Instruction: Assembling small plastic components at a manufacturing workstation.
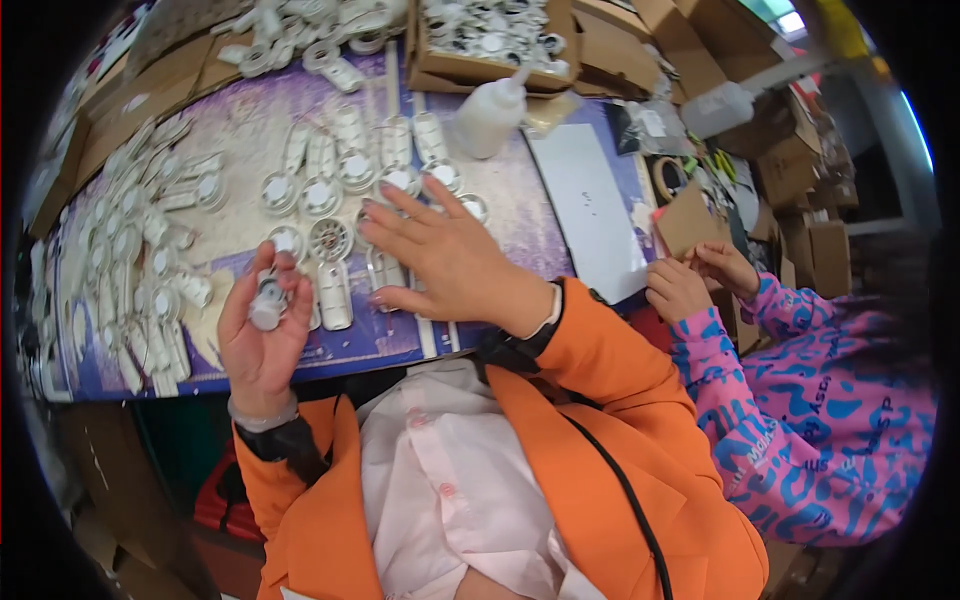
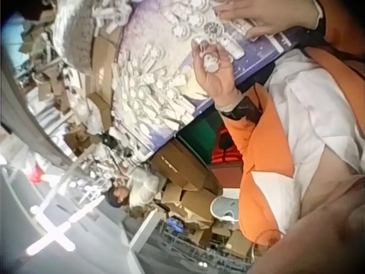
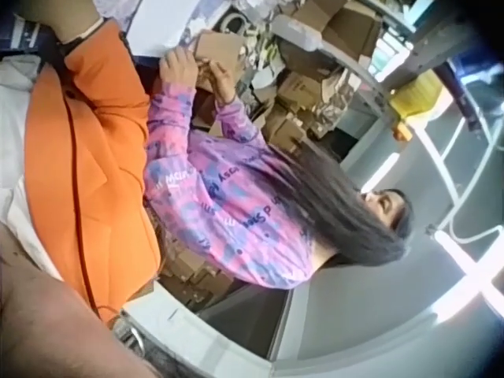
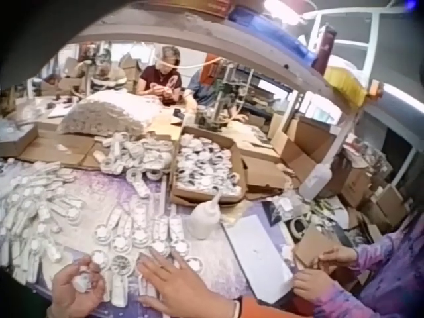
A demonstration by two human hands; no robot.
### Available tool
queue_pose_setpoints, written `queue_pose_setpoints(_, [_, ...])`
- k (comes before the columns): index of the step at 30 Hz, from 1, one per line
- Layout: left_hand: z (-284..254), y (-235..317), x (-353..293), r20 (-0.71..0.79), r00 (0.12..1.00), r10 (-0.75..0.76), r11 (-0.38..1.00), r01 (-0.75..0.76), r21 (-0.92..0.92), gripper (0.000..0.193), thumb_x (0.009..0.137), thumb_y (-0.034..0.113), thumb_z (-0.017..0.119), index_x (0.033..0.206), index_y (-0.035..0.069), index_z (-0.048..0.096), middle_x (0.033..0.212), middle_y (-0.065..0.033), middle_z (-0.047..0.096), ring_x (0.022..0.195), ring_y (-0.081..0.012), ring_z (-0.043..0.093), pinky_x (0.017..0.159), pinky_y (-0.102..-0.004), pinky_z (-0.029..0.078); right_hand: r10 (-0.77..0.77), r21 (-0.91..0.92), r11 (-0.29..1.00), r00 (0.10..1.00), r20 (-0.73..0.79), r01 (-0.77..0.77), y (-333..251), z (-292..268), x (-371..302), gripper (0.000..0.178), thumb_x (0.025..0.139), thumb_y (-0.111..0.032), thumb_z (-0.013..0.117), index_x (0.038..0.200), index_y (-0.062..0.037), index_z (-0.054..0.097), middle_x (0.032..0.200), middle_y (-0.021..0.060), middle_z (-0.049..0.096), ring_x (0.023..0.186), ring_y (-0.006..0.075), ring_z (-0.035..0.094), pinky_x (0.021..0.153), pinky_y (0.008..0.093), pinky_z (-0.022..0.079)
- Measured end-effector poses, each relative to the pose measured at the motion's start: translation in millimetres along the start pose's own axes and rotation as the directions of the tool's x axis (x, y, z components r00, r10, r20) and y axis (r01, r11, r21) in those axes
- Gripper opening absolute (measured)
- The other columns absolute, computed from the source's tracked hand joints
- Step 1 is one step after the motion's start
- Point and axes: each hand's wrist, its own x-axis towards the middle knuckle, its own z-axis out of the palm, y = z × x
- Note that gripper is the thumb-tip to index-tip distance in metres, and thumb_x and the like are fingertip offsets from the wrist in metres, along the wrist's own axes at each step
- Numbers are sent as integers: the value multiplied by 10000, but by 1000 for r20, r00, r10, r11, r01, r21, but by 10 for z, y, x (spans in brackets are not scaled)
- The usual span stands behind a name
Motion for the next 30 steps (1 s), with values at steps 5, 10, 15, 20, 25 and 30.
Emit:
queue_pose_setpoints(5, [-77, 65, 29, 82, 996, -30, 999, 32, -21, 358, 996, 129, 490, 1328, -4, 509, 1227, -150, 544, 1060, -249, 576, 1036, -432, 485, 45, -35, 998, 997, -63, -48, -102, 104, 46, 571, 841, -428, 681, 1262, -50, 601, 1342, 117, 581, 1363, 297, 442, 1170, 527, 223])
queue_pose_setpoints(10, [-135, 80, 93, 136, 990, -49, 996, 38, 82, 448, 1004, 179, 478, 1406, -11, 424, 1370, -189, 488, 1250, -310, 511, 1111, -478, 403, 10, -51, 999, 989, -147, -18, -87, 215, 93, 404, 845, -342, 696, 1136, -64, 659, 1225, 101, 644, 1284, 289, 519, 1148, 526, 272])
queue_pose_setpoints(15, [124, -151, 109, 149, 988, -50, 995, 36, 98, 624, 1000, 300, 474, 1494, -20, 267, 1518, -238, 328, 1425, -373, 313, 1192, -520, 231, 82, 192, 981, 931, -356, -12, 18, 104, 131, 288, 813, -212, 729, 1068, -88, 679, 1069, 79, 692, 1129, 280, 613, 1084, 519, 360])
queue_pose_setpoints(20, [375, -332, 220, 82, 991, -108, 993, 112, -48, 685, 1011, 409, 411, 1509, -26, 231, 1557, -270, 237, 1436, -383, 284, 1189, -513, 223, 109, 267, 964, 888, -448, 16, -71, -192, 54, 294, 761, -137, 763, 1041, -100, 680, 1005, 59, 699, 988, 269, 645, 1010, 479, 418])
queue_pose_setpoints(25, [422, -394, 217, 74, 994, -81, 996, 77, 44, 678, 1028, 454, 342, 1509, -15, 254, 1520, -232, 317, 1373, -355, 368, 1161, -490, 276, 19, 231, 969, 909, -417, 86, -279, -218, 186, 402, 703, -221, 816, 1057, -111, 660, 1086, 54, 674, 1023, 267, 617, 976, 456, 433])
queue_pose_setpoints(30, [441, -403, 201, -6, 995, -103, 987, 103, 121, 669, 1040, 497, 278, 1489, 2, 318, 1396, -153, 449, 1260, -276, 466, 1101, -443, 348, -8, 259, 958, 911, -412, 125, -412, -118, 280, 472, 669, -270, 832, 1076, -113, 650, 1129, 55, 652, 1041, 266, 594, 969, 445, 436])
